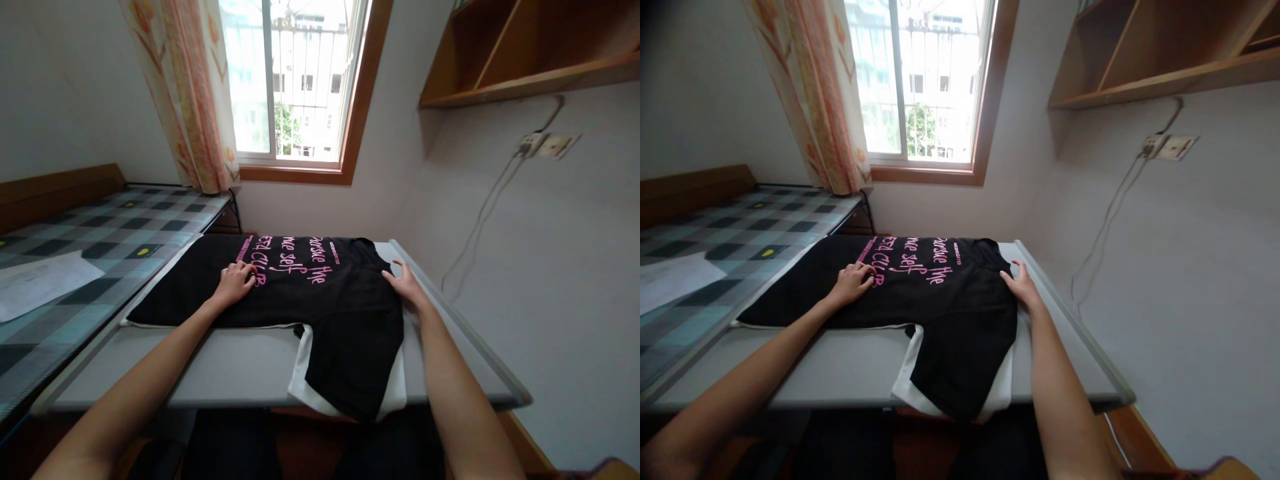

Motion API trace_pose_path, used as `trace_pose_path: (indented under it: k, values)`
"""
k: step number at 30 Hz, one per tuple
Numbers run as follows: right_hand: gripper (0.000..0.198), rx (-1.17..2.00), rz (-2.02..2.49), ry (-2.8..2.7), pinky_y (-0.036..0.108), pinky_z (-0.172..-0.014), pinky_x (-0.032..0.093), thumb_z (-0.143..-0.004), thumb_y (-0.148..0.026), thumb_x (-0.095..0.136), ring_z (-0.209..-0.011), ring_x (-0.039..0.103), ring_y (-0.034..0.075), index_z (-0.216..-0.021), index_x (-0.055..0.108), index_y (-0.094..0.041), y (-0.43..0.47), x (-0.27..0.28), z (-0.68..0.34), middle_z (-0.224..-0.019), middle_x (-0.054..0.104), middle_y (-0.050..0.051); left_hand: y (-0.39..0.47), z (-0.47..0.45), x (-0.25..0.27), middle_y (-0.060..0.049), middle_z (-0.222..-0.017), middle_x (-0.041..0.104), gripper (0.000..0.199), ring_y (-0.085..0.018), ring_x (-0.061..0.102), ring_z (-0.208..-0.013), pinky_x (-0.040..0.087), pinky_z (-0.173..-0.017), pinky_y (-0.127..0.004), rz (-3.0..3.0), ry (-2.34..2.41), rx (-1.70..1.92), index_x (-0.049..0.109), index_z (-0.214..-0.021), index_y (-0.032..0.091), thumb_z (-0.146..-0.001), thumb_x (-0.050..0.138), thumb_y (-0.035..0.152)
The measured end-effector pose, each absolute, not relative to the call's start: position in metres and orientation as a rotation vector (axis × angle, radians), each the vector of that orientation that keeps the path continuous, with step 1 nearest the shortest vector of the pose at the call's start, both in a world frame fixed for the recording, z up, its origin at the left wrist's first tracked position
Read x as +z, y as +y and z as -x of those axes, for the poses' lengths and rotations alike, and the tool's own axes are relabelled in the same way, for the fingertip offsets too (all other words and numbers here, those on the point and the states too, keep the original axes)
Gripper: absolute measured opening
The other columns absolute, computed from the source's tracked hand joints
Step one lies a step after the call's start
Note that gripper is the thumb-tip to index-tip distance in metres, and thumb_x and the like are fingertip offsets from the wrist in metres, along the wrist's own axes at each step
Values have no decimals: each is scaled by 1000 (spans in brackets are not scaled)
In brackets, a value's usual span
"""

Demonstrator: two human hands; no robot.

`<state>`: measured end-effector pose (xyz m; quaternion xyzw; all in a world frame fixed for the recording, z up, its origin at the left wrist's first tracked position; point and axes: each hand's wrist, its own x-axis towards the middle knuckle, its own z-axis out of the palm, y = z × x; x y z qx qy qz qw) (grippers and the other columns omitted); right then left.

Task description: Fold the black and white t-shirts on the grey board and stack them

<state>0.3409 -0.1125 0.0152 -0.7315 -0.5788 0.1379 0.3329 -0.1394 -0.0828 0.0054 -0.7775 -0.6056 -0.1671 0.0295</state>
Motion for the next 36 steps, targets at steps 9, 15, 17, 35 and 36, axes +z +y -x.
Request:
trace_pose_path:
  k: [9,15,17,35,36]
  values:
    - [75,1187,1577,-1603,22,-44,39,-72,-51,72,-48,46,10,-138,54,-20,-142,52,-346,-57,53,-6,-91,134,9,-6,-108,63,25,-26,53,-111,40,-96,-43,2605,-1597,-772,68,-100,24,-91,50,38]
    - [49,1396,1515,-1610,19,-45,35,-72,-56,71,-55,49,9,-102,74,-16,-147,56,-345,-68,59,-1,-89,136,6,-5,-104,64,24,-23,57,-103,42,-93,-40,2690,-1597,-783,69,-96,25,-91,49,38]
    - [50,1399,1501,-1547,19,-44,32,-72,-57,71,-52,46,7,-100,73,-16,-146,56,-344,-62,54,-4,-90,136,6,-4,-103,65,25,-23,58,-103,42,-93,-40,2694,-1599,-783,69,-97,25,-91,49,38]
    - [59,1291,1501,-1723,27,-59,46,-73,-52,72,-63,51,12,-121,64,-19,-197,52,-354,-76,58,1,-90,134,2,-5,-102,64,22,-25,57,-102,40,-90,-40,2646,-1590,-774,69,-95,24,-91,50,36]
    - [62,1283,1487,-1759,28,-62,47,-73,-50,72,-67,53,13,-126,62,-19,-203,52,-354,-81,60,2,-92,133,3,-5,-102,64,22,-25,57,-102,40,-89,-40,2639,-1588,-771,69,-95,24,-91,50,36]
